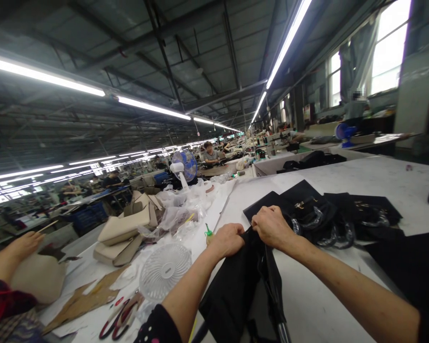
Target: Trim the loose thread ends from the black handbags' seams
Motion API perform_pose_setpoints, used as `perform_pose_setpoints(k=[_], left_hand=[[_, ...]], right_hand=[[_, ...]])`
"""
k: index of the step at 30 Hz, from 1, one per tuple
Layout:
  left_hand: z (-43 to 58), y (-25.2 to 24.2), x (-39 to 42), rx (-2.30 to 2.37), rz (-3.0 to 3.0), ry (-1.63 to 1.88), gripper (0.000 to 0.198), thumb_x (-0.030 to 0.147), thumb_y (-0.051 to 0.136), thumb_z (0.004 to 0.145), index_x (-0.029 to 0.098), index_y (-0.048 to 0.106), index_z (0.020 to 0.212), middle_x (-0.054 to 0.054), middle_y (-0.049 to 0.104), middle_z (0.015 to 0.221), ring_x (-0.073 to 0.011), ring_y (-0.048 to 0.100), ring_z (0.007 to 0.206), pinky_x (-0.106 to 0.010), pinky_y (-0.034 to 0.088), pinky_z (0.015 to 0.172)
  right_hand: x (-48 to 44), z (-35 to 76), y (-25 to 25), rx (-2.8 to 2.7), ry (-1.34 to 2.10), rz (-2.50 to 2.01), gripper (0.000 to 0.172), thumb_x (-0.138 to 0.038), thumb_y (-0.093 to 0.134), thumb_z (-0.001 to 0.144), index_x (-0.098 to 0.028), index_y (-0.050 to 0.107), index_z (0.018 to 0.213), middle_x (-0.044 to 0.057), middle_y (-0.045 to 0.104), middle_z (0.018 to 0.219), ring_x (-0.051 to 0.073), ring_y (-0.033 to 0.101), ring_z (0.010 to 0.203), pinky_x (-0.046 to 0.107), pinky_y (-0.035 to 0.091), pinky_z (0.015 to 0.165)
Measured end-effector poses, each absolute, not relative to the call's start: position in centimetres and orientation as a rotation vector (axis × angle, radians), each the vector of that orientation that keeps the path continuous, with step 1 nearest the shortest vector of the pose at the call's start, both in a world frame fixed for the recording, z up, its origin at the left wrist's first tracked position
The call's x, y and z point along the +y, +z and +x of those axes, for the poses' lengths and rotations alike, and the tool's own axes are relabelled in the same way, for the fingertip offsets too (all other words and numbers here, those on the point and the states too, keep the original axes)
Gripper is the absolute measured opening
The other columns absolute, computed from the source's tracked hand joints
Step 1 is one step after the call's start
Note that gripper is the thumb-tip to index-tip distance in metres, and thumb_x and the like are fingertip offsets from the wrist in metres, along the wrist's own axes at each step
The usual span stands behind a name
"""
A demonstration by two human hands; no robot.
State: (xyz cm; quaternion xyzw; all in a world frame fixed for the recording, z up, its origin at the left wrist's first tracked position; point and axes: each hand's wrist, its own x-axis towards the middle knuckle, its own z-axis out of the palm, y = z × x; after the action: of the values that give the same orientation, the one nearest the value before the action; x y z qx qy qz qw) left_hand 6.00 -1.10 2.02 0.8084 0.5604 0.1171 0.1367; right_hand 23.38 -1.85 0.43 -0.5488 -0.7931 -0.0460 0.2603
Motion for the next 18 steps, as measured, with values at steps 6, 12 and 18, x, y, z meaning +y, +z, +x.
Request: perform_pose_setpoints(k=[6, 12, 18], left_hand=[[6.1, 2.1, -1.4, 1.627, 2.399, 0.301, 0.017, 0.027, 0.055, 0.067, 0.022, 0.066, 0.079, -0.001, 0.064, 0.072, -0.0169, 0.056, 0.066, -0.023, 0.033, 0.051], [7.5, 1.8, -0.9, 1.635, 2.538, 0.337, 0.029, 0.043, 0.051, 0.076, 0.021, 0.067, 0.086, -0.005, 0.067, 0.079, -0.0216, 0.061, 0.077, -0.028, 0.043, 0.064], [6.8, 2.2, -1.5, 1.913, 2.566, 0.344, 0.039, 0.042, 0.041, 0.082, 0.015, 0.069, 0.081, -0.014, 0.069, 0.085, -0.0263, 0.063, 0.085, -0.034, 0.045, 0.075]], right_hand=[[-2.0, 23.4, 0.4, -2.141, -0.124, -1.478, 0.014, -0.016, 0.053, 0.076, -0.02, 0.064, 0.07, 0.005, 0.065, 0.076, 0.019, 0.05, 0.09, 0.038, 0.018, 0.085], [-1.9, 23.2, 0.7, -2.106, -0.11, -1.488, 0.01, -0.017, 0.053, 0.078, -0.02, 0.062, 0.073, 0.004, 0.064, 0.078, 0.02, 0.05, 0.09, 0.037, 0.022, 0.083], [-5.0, 24.1, -0.2, -1.758, 0.13, -1.384, 0.017, -0.035, 0.053, 0.083, -0.021, 0.056, 0.092, 0.005, 0.062, 0.096, 0.02, 0.054, 0.093, 0.035, 0.037, 0.083]])
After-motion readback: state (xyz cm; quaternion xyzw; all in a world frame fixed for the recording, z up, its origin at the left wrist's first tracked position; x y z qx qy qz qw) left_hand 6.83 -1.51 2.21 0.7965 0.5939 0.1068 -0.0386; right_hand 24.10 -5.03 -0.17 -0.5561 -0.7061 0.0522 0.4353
